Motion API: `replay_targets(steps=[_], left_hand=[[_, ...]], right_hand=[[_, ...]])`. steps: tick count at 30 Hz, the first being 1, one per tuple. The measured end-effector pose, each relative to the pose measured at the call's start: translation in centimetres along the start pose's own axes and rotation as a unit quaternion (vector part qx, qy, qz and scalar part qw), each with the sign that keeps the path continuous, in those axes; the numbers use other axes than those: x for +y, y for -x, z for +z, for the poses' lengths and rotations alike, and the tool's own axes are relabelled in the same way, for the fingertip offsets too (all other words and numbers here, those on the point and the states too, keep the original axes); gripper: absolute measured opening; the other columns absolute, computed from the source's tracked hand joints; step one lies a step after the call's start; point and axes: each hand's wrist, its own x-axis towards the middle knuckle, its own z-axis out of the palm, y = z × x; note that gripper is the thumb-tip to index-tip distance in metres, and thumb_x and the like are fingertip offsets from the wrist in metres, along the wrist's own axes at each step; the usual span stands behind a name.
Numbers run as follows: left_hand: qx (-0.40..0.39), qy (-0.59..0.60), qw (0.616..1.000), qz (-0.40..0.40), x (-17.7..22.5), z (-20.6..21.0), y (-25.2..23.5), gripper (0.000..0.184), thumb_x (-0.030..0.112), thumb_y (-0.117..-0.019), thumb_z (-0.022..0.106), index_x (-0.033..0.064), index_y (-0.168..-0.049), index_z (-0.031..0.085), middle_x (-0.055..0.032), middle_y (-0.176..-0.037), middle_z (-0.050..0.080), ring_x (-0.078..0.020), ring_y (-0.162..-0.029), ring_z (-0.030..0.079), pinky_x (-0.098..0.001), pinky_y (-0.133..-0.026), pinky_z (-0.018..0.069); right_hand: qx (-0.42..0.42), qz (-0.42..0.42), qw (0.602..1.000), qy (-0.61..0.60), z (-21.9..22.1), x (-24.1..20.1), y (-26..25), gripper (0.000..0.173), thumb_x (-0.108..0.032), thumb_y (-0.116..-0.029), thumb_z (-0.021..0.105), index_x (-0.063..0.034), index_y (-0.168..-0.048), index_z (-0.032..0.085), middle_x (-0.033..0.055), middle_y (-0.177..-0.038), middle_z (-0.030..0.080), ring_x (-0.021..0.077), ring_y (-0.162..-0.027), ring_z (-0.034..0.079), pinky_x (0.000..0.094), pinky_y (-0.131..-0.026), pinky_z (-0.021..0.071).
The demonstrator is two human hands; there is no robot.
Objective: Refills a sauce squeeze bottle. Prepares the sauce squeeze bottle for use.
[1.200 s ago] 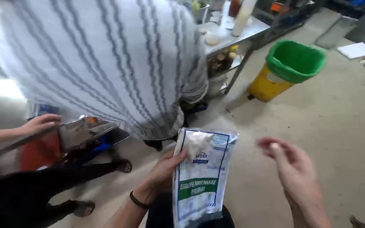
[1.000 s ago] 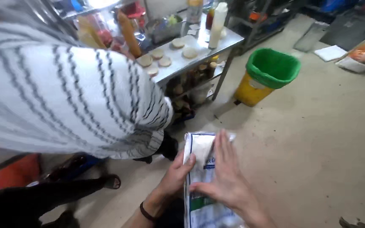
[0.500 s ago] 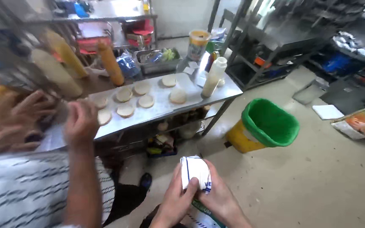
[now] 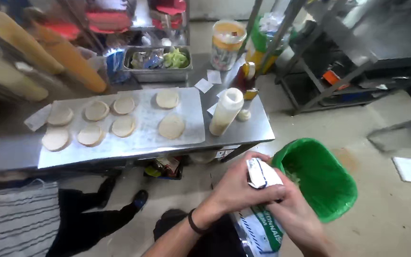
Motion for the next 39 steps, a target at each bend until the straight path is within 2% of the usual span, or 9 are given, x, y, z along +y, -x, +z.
replay_targets(steps=[2, 6, 10, 13, 15, 17, 25, 32, 39], left_hand=[[0.01, -0.008, 1.0, -0.005, -0.3, 1.1, -3.5, 0.063, 0.034, -0.0831, 0.081, 0.0056, -0.134, 0.058, -0.0078, -0.129, 0.065, -0.0129, -0.111, 0.065, -0.0351, -0.094, 0.0576], [0.048, 0.026, 0.998, -0.029, 0.4, 1.4, -8.2, 0.06, 0.035, -0.086, 0.079, 0.0063, -0.135, 0.058, -0.0063, -0.112, 0.072, -0.0114, -0.098, 0.07, -0.0344, -0.088, 0.0601], [0.042, 0.147, 0.988, 0.001, 0.6, 0.1, -11.8, 0.056, 0.031, -0.0909, 0.073, -0.0003, -0.133, 0.055, -0.0108, -0.117, 0.07, -0.0129, -0.099, 0.069, -0.033, -0.087, 0.059], [0.017, 0.236, 0.971, 0.039, 0.4, -0.9, -13.8, 0.062, 0.038, -0.0917, 0.071, -0.0043, -0.133, 0.052, -0.0126, -0.119, 0.067, -0.011, -0.097, 0.067, -0.0282, -0.082, 0.0582], [0.014, 0.305, 0.951, 0.05, 0.6, -1.0, -15.1, 0.06, 0.034, -0.0915, 0.071, -0.0065, -0.131, 0.052, -0.0149, -0.118, 0.068, -0.0125, -0.098, 0.067, -0.0297, -0.083, 0.0575], [0.02, 0.363, 0.93, 0.047, 1.0, -0.9, -16.2, 0.049, 0.025, -0.0935, 0.068, -0.0072, -0.127, 0.055, -0.0135, -0.116, 0.069, -0.0106, -0.099, 0.066, -0.0281, -0.086, 0.056], [0.027, 0.553, 0.832, 0.021, 0.0, -0.8, -18.6, 0.038, 0.031, -0.1009, 0.06, -0.0007, -0.121, 0.059, -0.003, -0.105, 0.07, -0.0055, -0.097, 0.065, -0.0258, -0.088, 0.0543], [0.051, 0.615, 0.786, 0.047, 0.1, -0.4, -19.0, 0.043, 0.036, -0.099, 0.063, 0.0018, -0.124, 0.059, 0.0031, -0.109, 0.068, -0.002, -0.102, 0.063, -0.0246, -0.094, 0.0523], [0.035, 0.656, 0.751, 0.063, 0.2, -0.2, -19.3, 0.044, 0.039, -0.0972, 0.065, 0.0039, -0.123, 0.062, 0.0031, -0.117, 0.069, -0.0023, -0.109, 0.063, -0.025, -0.098, 0.0502]], right_hand=[[-0.044, 0.027, 0.998, -0.038, -3.4, -0.4, -2.9, 0.051, -0.012, -0.0777, 0.077, -0.0102, -0.126, 0.064, 0.0, -0.107, 0.074, 0.0105, -0.097, 0.072, 0.0292, -0.083, 0.0631], [-0.14, 0.053, 0.989, -0.012, -7.3, -2.3, -8.6, 0.05, -0.015, -0.0825, 0.076, -0.0132, -0.13, 0.062, -0.0014, -0.11, 0.073, 0.0088, -0.1, 0.071, 0.0278, -0.086, 0.0619], [-0.219, 0.117, 0.969, 0.013, -9.4, -4.8, -13.4, 0.05, -0.019, -0.0826, 0.072, -0.0168, -0.131, 0.06, -0.005, -0.107, 0.072, 0.0069, -0.096, 0.07, 0.0277, -0.081, 0.0609], [-0.285, 0.151, 0.945, -0.059, -10.6, -6.9, -15.4, 0.053, -0.026, -0.0884, 0.072, -0.0186, -0.137, 0.054, -0.0071, -0.115, 0.071, 0.0069, -0.104, 0.068, 0.0283, -0.089, 0.0592], [-0.273, 0.136, 0.952, 0.029, -10.1, -8.8, -16.3, 0.047, -0.037, -0.0951, 0.071, -0.0193, -0.135, 0.054, -0.014, -0.112, 0.071, 0.0007, -0.103, 0.068, 0.0238, -0.091, 0.0587], [-0.268, 0.114, 0.948, 0.124, -9.6, -10.3, -17.5, 0.042, -0.033, -0.0999, 0.065, -0.0153, -0.135, 0.05, -0.0183, -0.11, 0.068, -0.0057, -0.102, 0.065, 0.0196, -0.091, 0.0576], [-0.274, 0.144, 0.879, 0.363, -8.2, -12.8, -22.3, 0.04, -0.04, -0.1052, 0.054, -0.012, -0.134, 0.053, -0.0107, -0.104, 0.068, -0.0068, -0.095, 0.065, 0.019, -0.083, 0.0581], [-0.308, 0.068, 0.8, 0.509, -7.7, -13.6, -24.0, 0.038, -0.033, -0.1052, 0.054, 0.0008, -0.122, 0.061, 0.0102, -0.092, 0.07, 0.0162, -0.082, 0.069, 0.0416, -0.07, 0.0578], [-0.291, -0.092, 0.723, 0.62, -6.9, -12.6, -24.1, 0.03, -0.022, -0.0962, 0.053, 0.0042, -0.107, 0.064, 0.0143, -0.072, 0.066, 0.0292, -0.062, 0.066, 0.0449, -0.052, 0.0507]])
